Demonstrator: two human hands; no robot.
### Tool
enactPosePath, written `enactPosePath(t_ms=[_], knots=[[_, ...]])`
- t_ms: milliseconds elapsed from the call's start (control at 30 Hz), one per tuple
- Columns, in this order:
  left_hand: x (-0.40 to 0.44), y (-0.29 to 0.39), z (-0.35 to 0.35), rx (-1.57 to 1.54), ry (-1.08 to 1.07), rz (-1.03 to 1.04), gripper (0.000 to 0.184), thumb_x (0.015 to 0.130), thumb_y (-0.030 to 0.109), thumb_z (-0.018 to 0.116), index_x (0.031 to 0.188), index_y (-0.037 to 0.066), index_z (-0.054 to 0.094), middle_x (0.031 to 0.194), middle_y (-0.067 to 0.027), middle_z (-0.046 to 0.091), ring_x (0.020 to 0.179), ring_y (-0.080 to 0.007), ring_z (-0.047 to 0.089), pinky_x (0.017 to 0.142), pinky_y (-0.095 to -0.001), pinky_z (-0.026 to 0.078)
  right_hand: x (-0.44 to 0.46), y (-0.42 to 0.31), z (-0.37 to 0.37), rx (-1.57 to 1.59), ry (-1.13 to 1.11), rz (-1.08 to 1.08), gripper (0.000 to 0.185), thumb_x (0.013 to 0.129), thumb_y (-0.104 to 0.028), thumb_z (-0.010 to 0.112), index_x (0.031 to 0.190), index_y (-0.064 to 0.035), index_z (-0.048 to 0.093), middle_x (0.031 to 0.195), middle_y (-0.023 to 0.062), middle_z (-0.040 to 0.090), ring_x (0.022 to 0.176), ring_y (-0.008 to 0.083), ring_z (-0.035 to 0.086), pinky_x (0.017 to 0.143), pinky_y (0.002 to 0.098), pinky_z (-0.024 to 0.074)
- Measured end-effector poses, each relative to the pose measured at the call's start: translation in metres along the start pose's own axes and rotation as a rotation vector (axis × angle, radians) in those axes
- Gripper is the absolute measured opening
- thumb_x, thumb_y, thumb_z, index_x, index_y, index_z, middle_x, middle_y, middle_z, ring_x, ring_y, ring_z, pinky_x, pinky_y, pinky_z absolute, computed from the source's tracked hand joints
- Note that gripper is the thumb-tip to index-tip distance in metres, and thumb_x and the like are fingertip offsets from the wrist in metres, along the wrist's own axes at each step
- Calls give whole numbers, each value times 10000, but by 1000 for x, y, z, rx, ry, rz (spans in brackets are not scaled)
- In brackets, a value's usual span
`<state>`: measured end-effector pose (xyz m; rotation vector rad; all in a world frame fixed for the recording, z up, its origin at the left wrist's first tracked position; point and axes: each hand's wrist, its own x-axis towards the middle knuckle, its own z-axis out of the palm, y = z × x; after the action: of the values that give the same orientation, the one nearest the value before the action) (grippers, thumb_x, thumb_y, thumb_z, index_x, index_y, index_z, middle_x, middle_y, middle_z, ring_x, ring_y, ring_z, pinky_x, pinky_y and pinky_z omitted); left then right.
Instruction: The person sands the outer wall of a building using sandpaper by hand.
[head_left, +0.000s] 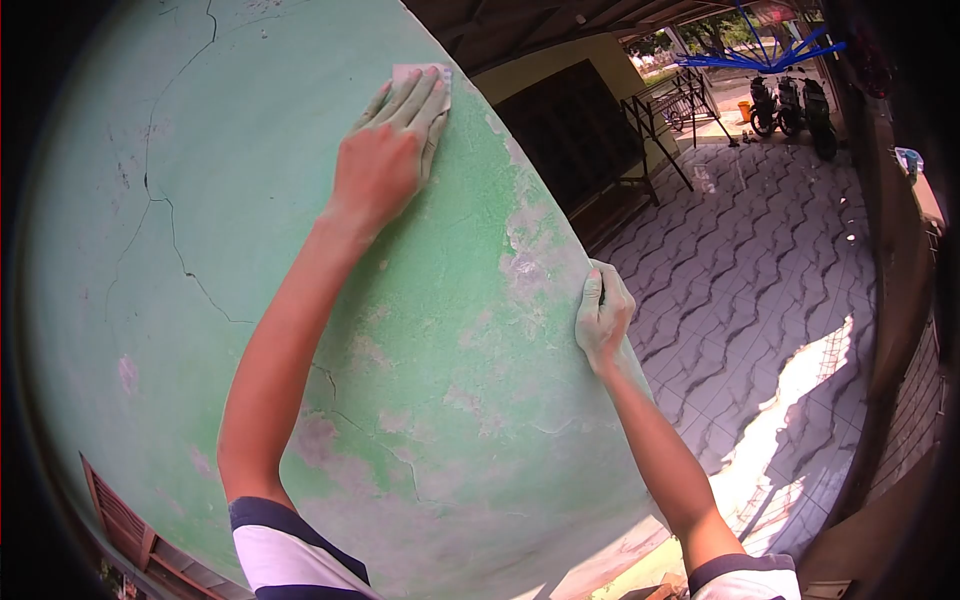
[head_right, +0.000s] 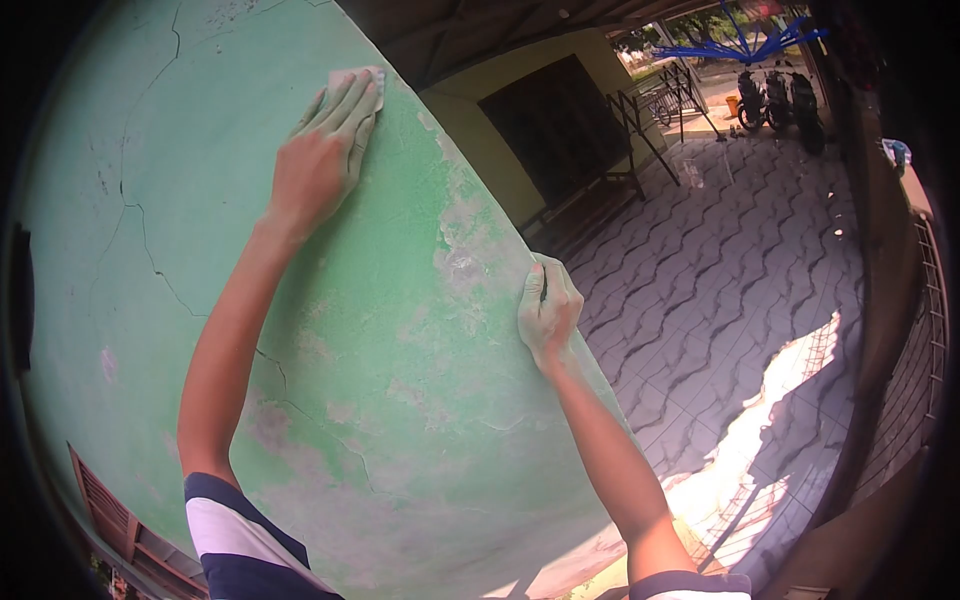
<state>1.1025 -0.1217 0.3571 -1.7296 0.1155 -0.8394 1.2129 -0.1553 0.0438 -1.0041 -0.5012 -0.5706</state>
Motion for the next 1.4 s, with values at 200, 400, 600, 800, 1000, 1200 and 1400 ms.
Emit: enactPosePath(t_ms=[200,400,600,800,1000,1200,1400], knots=[[-26,48,6,-158,-50,27,428,1037,223,495,1425,49,541,1484,-98,528,1382,-257,484,1159,-380,399,1,-1,0,2,-7,-24,204,1001,-122,521,1034,6,678,910,200,700,815,370,692,716,401,521],[-33,59,14,-149,32,-22,440,1025,214,507,1432,48,532,1467,-123,542,1364,-291,504,1143,-395,415,3,0,2,1,-8,-41,226,1018,-145,499,1036,6,665,911,208,694,819,378,683,725,405,516],[-16,15,8,-38,150,-224,430,1034,203,491,1423,26,533,1470,-127,538,1368,-283,500,1151,-394,403,1,0,0,0,-20,-34,269,1051,-166,463,1040,22,655,862,207,678,752,319,655,724,373,493],[-88,114,8,-380,-134,125,422,1025,198,504,1407,26,554,1478,-94,539,1375,-234,500,1163,-393,391,1,2,2,0,5,-48,279,1055,-182,462,1032,20,652,858,199,678,748,305,652,723,370,492],[-7,-19,3,-7,174,-264,439,1065,241,415,1440,37,517,1506,-125,498,1393,-285,469,1144,-389,409,3,-3,-1,-4,-27,17,232,1024,-158,496,1025,7,660,888,215,683,805,376,676,730,400,511],[-79,114,-1,-405,-143,200,439,1015,216,518,1409,25,557,1459,-113,555,1365,-256,511,1164,-393,391,1,-2,0,12,-3,-7,230,1024,-155,495,1019,6,658,876,209,684,801,376,674,720,401,508],[-13,-24,-5,33,153,-181,417,1053,246,454,1422,80,554,1479,-80,536,1371,-269,496,1143,-381,413,4,-3,-1,-1,-36,-17,231,1026,-148,485,1020,6,658,868,211,678,790,383,668,718,408,508]])
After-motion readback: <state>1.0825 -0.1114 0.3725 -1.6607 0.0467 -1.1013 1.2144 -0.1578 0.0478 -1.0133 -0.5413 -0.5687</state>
